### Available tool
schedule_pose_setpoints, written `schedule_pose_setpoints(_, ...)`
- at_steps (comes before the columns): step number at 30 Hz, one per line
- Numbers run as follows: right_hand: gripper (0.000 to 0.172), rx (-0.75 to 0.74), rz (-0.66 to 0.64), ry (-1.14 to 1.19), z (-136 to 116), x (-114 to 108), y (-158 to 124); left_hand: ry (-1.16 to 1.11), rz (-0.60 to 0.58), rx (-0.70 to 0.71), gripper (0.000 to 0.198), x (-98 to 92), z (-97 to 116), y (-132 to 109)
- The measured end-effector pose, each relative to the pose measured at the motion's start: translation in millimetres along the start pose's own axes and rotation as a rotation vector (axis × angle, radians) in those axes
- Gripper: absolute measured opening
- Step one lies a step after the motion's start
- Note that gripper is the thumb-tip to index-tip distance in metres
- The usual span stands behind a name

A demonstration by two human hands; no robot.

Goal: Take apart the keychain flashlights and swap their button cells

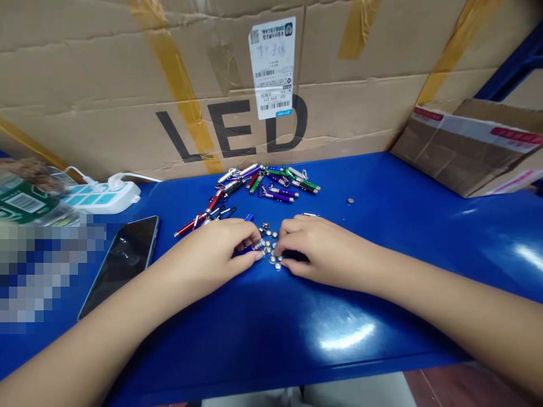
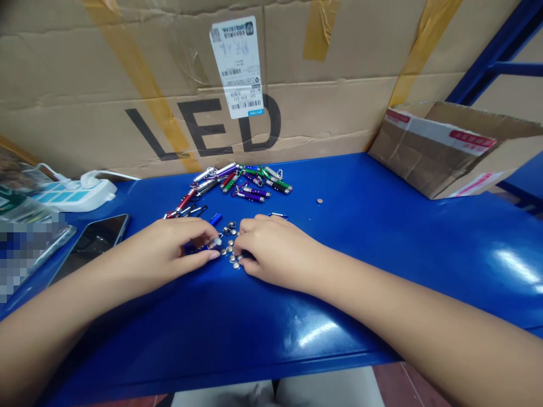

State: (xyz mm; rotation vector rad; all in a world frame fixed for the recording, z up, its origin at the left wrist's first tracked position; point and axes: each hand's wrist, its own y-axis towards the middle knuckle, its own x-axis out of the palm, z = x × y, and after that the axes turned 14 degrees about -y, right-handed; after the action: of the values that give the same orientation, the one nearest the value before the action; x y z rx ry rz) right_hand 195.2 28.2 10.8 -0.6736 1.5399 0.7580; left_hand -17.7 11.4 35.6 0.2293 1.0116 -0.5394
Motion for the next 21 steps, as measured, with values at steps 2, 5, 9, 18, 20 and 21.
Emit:
schedule_pose_setpoints(2, 0.014, 0.001, 0.012, 0.012, 0, 0, 0, -0.023, 0.034, 0.013, 0.016, 0.2, 0, 1)
schedule_pose_setpoints(5, 0.011, -0.004, 0.04, 0.066, 1, 3, 0, -0.062, 0.091, 0.03, 0.016, 1.4, -1, 3)
schedule_pose_setpoints(9, 0.011, -0.033, 0.118, 0.109, 5, 5, -1, -0.135, 0.176, 0.08, 0.017, 3.7, 0, 6)
schedule_pose_setpoints(18, 0.007, 0.243, 0.648, 0.343, 1, -9, -6, -0.673, 0.194, -0.014, 0.02, 29.5, 5, 10)
schedule_pose_setpoints(20, 0.011, 0.199, 0.657, 0.357, 2, -7, -7, -0.819, 0.184, -0.059, 0.022, 34.9, 6, 11)
schedule_pose_setpoints(21, 0.013, 0.172, 0.652, 0.351, 3, -6, -8, -0.878, 0.18, -0.081, 0.022, 36.4, 6, 11)
